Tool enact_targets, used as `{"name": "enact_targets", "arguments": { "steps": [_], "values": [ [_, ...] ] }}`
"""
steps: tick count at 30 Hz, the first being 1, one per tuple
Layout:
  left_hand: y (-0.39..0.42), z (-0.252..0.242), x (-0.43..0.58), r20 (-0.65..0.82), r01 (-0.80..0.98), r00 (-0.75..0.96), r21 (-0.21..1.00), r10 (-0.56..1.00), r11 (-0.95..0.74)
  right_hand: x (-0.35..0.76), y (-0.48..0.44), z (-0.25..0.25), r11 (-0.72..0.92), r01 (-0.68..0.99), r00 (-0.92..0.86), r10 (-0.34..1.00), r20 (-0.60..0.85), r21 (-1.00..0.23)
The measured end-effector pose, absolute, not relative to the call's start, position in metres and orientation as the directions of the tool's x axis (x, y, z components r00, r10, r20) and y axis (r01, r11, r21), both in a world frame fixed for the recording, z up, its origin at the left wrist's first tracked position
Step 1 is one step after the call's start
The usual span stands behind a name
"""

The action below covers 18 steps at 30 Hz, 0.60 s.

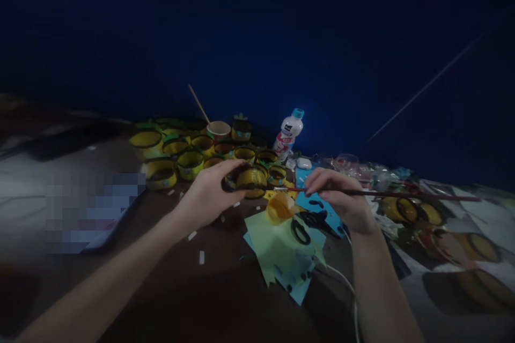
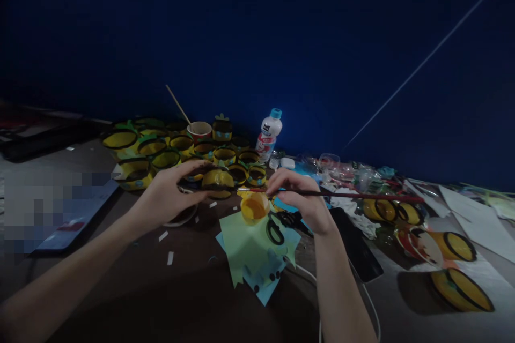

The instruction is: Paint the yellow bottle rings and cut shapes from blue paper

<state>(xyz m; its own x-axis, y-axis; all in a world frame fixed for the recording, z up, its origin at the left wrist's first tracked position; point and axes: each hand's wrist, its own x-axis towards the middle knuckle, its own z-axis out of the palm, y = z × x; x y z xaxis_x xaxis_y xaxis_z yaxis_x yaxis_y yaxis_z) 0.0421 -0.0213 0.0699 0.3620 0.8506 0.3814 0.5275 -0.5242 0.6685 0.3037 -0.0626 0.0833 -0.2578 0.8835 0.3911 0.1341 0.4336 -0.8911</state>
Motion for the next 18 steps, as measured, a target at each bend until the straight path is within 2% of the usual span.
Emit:
{"name": "enact_targets", "arguments": {
  "steps": [7, 18],
  "values": [
    [-0.016, 0.067, 0.04, 0.412, 0.533, 0.387, 0.63, 0.825, -0.565, 0.309, -0.064, 0.085, 0.459, 0.129, -0.228, 0.877, 0.424, -0.879],
    [0.002, 0.063, 0.032, 0.512, 0.614, 0.545, 0.296, 0.664, -0.732, 0.311, -0.066, 0.088, 0.495, 0.11, -0.176, 0.863, 0.473, -0.862]
  ]
}}
